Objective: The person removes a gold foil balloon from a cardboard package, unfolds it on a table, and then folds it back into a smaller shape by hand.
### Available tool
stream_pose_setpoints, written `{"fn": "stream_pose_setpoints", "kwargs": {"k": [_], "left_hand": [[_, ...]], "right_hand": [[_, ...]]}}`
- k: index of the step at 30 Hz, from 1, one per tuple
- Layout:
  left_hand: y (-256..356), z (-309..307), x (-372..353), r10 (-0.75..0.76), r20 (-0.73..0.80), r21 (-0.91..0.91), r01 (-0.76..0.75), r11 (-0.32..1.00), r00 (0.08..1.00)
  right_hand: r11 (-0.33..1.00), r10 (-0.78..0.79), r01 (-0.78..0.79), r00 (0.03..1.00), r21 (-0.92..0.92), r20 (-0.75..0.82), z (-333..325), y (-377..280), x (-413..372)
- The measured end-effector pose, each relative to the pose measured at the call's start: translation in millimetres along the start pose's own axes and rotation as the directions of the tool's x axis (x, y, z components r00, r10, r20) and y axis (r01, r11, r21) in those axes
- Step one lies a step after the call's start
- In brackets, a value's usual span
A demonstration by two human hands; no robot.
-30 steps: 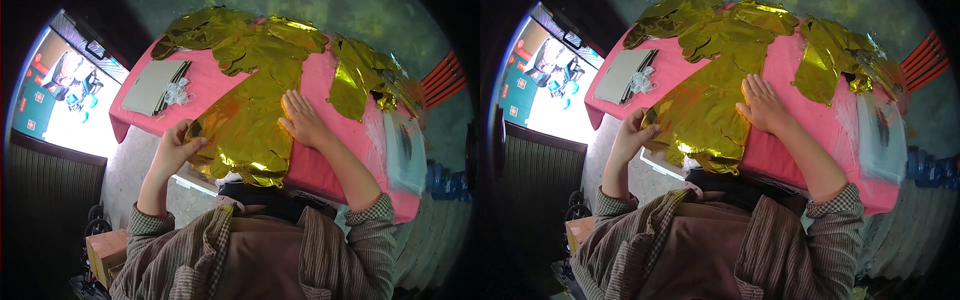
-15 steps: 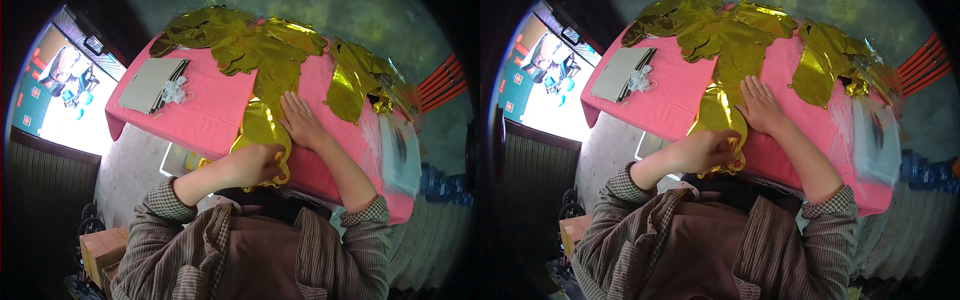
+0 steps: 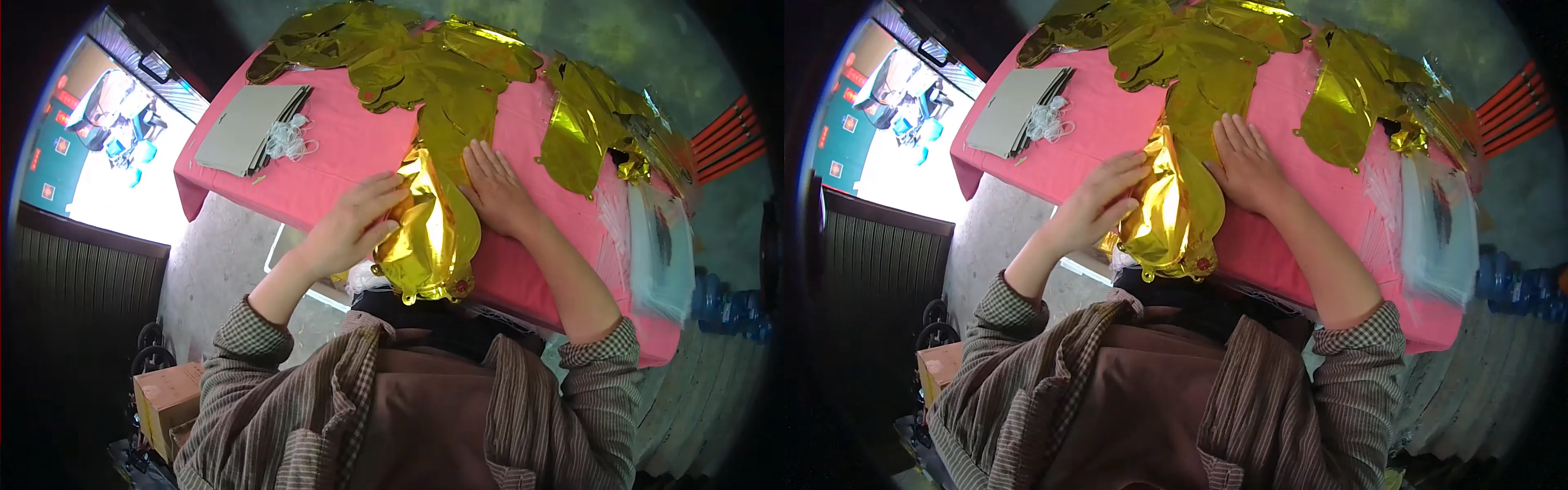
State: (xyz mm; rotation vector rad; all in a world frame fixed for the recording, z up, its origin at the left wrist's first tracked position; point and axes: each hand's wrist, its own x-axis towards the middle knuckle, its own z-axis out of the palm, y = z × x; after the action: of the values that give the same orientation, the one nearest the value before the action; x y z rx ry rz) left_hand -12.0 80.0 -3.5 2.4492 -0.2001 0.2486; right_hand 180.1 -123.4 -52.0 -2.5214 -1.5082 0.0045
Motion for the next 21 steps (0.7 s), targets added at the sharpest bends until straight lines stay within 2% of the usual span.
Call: {"fn": "stream_pose_setpoints", "kwargs": {"k": [2, 3, 10, 13, 15, 16, 17, 19, 21], "left_hand": [[4, 15, -1, 0.107, 0.07, 0.31, -0.123, 0.943, 0.992], [6, 19, -1, 0.086, 0.134, 0.325, -0.126, 0.937, 0.987], [17, 14, 4, 0.068, 0.071, 0.26, -0.084, 0.962, 0.995], [17, 4, 7, 0.048, 0.14, 0.304, -0.089, 0.949, 0.989], [16, -4, 15, -0.002, 0.128, 0.072, -0.007, 0.997, 0.992], [13, -1, 20, 0.019, 0.068, 0.045, -0.023, 0.999, 0.997], [5, 4, 25, 0.022, 0.066, 0.045, -0.025, 0.999, 0.998], [-11, 15, 36, 0.13, -0.09, 0.114, -0.12, 0.986, 0.987], [-17, 23, 41, 0.123, -0.046, 0.149, -0.115, 0.982, 0.991]], "right_hand": [[1.0, -0.002, 0.002, 1.0, -0.019, 0.018, -2, 0, 1], [1.0, -0.003, 0.004, 1.0, -0.018, 0.022, -1, 1, 1], [1.0, -0.017, 0.017, 1.0, 0.003, 0.007, -1, 2, -1], [1.0, -0.016, 0.016, 1.0, -0.005, 0.009, -1, 2, 0], [1.0, -0.019, 0.02, 1.0, -0.01, 0.005, 0, 3, -1], [1.0, -0.027, 0.027, 1.0, -0.004, 0.0, 0, 3, -1], [0.999, -0.036, 0.036, 0.999, 0.003, -0.004, -1, 3, -1], [0.999, -0.032, 0.032, 0.999, 0.009, -0.005, 0, 3, -1], [1.0, -0.026, 0.026, 1.0, 0.016, -0.007, 2, 3, -1]]}}
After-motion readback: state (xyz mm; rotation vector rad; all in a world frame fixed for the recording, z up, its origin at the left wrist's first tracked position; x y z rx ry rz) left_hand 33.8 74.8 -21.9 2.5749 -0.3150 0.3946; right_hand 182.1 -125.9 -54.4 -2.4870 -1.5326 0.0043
